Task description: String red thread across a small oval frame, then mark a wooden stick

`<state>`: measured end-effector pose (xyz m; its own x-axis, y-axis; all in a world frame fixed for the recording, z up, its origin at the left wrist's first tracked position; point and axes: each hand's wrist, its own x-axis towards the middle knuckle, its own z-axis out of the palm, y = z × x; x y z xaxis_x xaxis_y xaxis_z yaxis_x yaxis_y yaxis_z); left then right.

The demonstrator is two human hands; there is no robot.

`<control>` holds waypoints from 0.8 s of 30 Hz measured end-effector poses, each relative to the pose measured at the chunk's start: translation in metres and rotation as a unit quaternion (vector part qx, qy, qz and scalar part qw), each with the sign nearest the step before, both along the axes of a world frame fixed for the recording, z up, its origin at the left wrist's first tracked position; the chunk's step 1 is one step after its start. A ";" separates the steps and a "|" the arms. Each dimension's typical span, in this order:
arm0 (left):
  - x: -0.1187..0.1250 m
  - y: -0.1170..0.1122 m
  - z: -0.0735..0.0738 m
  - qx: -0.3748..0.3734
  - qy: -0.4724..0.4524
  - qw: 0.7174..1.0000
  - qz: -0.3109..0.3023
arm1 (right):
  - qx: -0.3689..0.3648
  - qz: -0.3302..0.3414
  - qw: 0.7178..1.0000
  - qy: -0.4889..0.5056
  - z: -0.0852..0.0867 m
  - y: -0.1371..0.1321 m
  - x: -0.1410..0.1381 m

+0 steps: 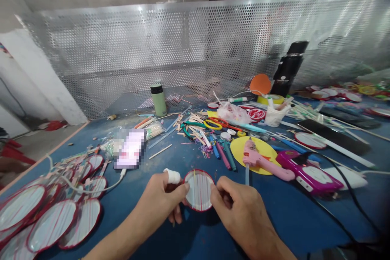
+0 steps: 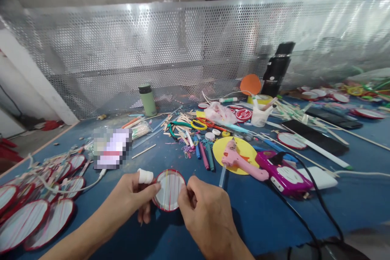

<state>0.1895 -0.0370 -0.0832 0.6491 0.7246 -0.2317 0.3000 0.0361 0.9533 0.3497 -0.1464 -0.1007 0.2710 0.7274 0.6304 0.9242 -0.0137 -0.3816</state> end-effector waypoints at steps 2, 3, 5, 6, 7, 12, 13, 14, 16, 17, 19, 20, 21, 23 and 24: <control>0.000 0.002 -0.003 0.013 0.004 1.000 -0.006 | 0.001 -0.008 1.000 -0.014 -0.001 0.000 0.001; 0.000 0.003 -0.004 0.020 0.004 1.000 -0.009 | 0.001 -0.012 1.000 -0.020 -0.001 0.000 0.001; 0.000 0.004 -0.005 0.031 0.006 0.999 -0.011 | -0.002 -0.016 0.999 -0.030 -0.002 0.000 0.001; 0.000 0.005 -0.004 0.035 0.009 0.999 -0.010 | -0.006 -0.018 0.999 -0.032 -0.003 0.000 0.001; 0.000 0.005 -0.003 0.039 0.013 0.999 -0.010 | -0.012 -0.019 0.999 -0.032 -0.004 0.001 0.002; -0.002 0.005 0.001 0.091 0.044 0.995 -0.016 | -0.032 -0.025 0.998 -0.038 -0.006 0.002 0.001; -0.002 0.005 0.001 0.108 0.050 0.993 -0.013 | -0.036 -0.027 0.998 -0.042 -0.006 0.002 0.001; -0.003 0.005 0.001 0.128 0.057 0.990 -0.008 | -0.040 -0.029 0.998 -0.046 -0.005 0.002 0.001; -0.004 0.005 0.001 0.176 0.077 0.981 -0.004 | -0.045 -0.029 0.997 -0.056 -0.005 0.003 0.001; -0.004 0.005 0.001 0.205 0.088 0.975 -0.005 | -0.045 -0.027 0.997 -0.061 -0.005 0.003 0.000; -0.004 0.005 0.001 0.264 0.109 0.958 -0.013 | -0.043 -0.023 0.996 -0.069 -0.005 0.003 0.000; -0.004 0.005 0.001 0.286 0.118 0.951 -0.015 | -0.040 -0.021 0.996 -0.074 -0.005 0.003 0.000; -0.004 0.006 0.000 0.302 0.128 0.945 -0.017 | -0.037 -0.019 0.996 -0.079 -0.005 0.003 0.000; -0.002 0.007 -0.002 0.317 0.149 0.937 -0.017 | -0.022 -0.015 0.995 -0.091 -0.006 0.004 0.000; -0.002 0.008 -0.003 0.318 0.161 0.934 -0.016 | -0.010 -0.013 0.995 -0.097 -0.007 0.003 0.001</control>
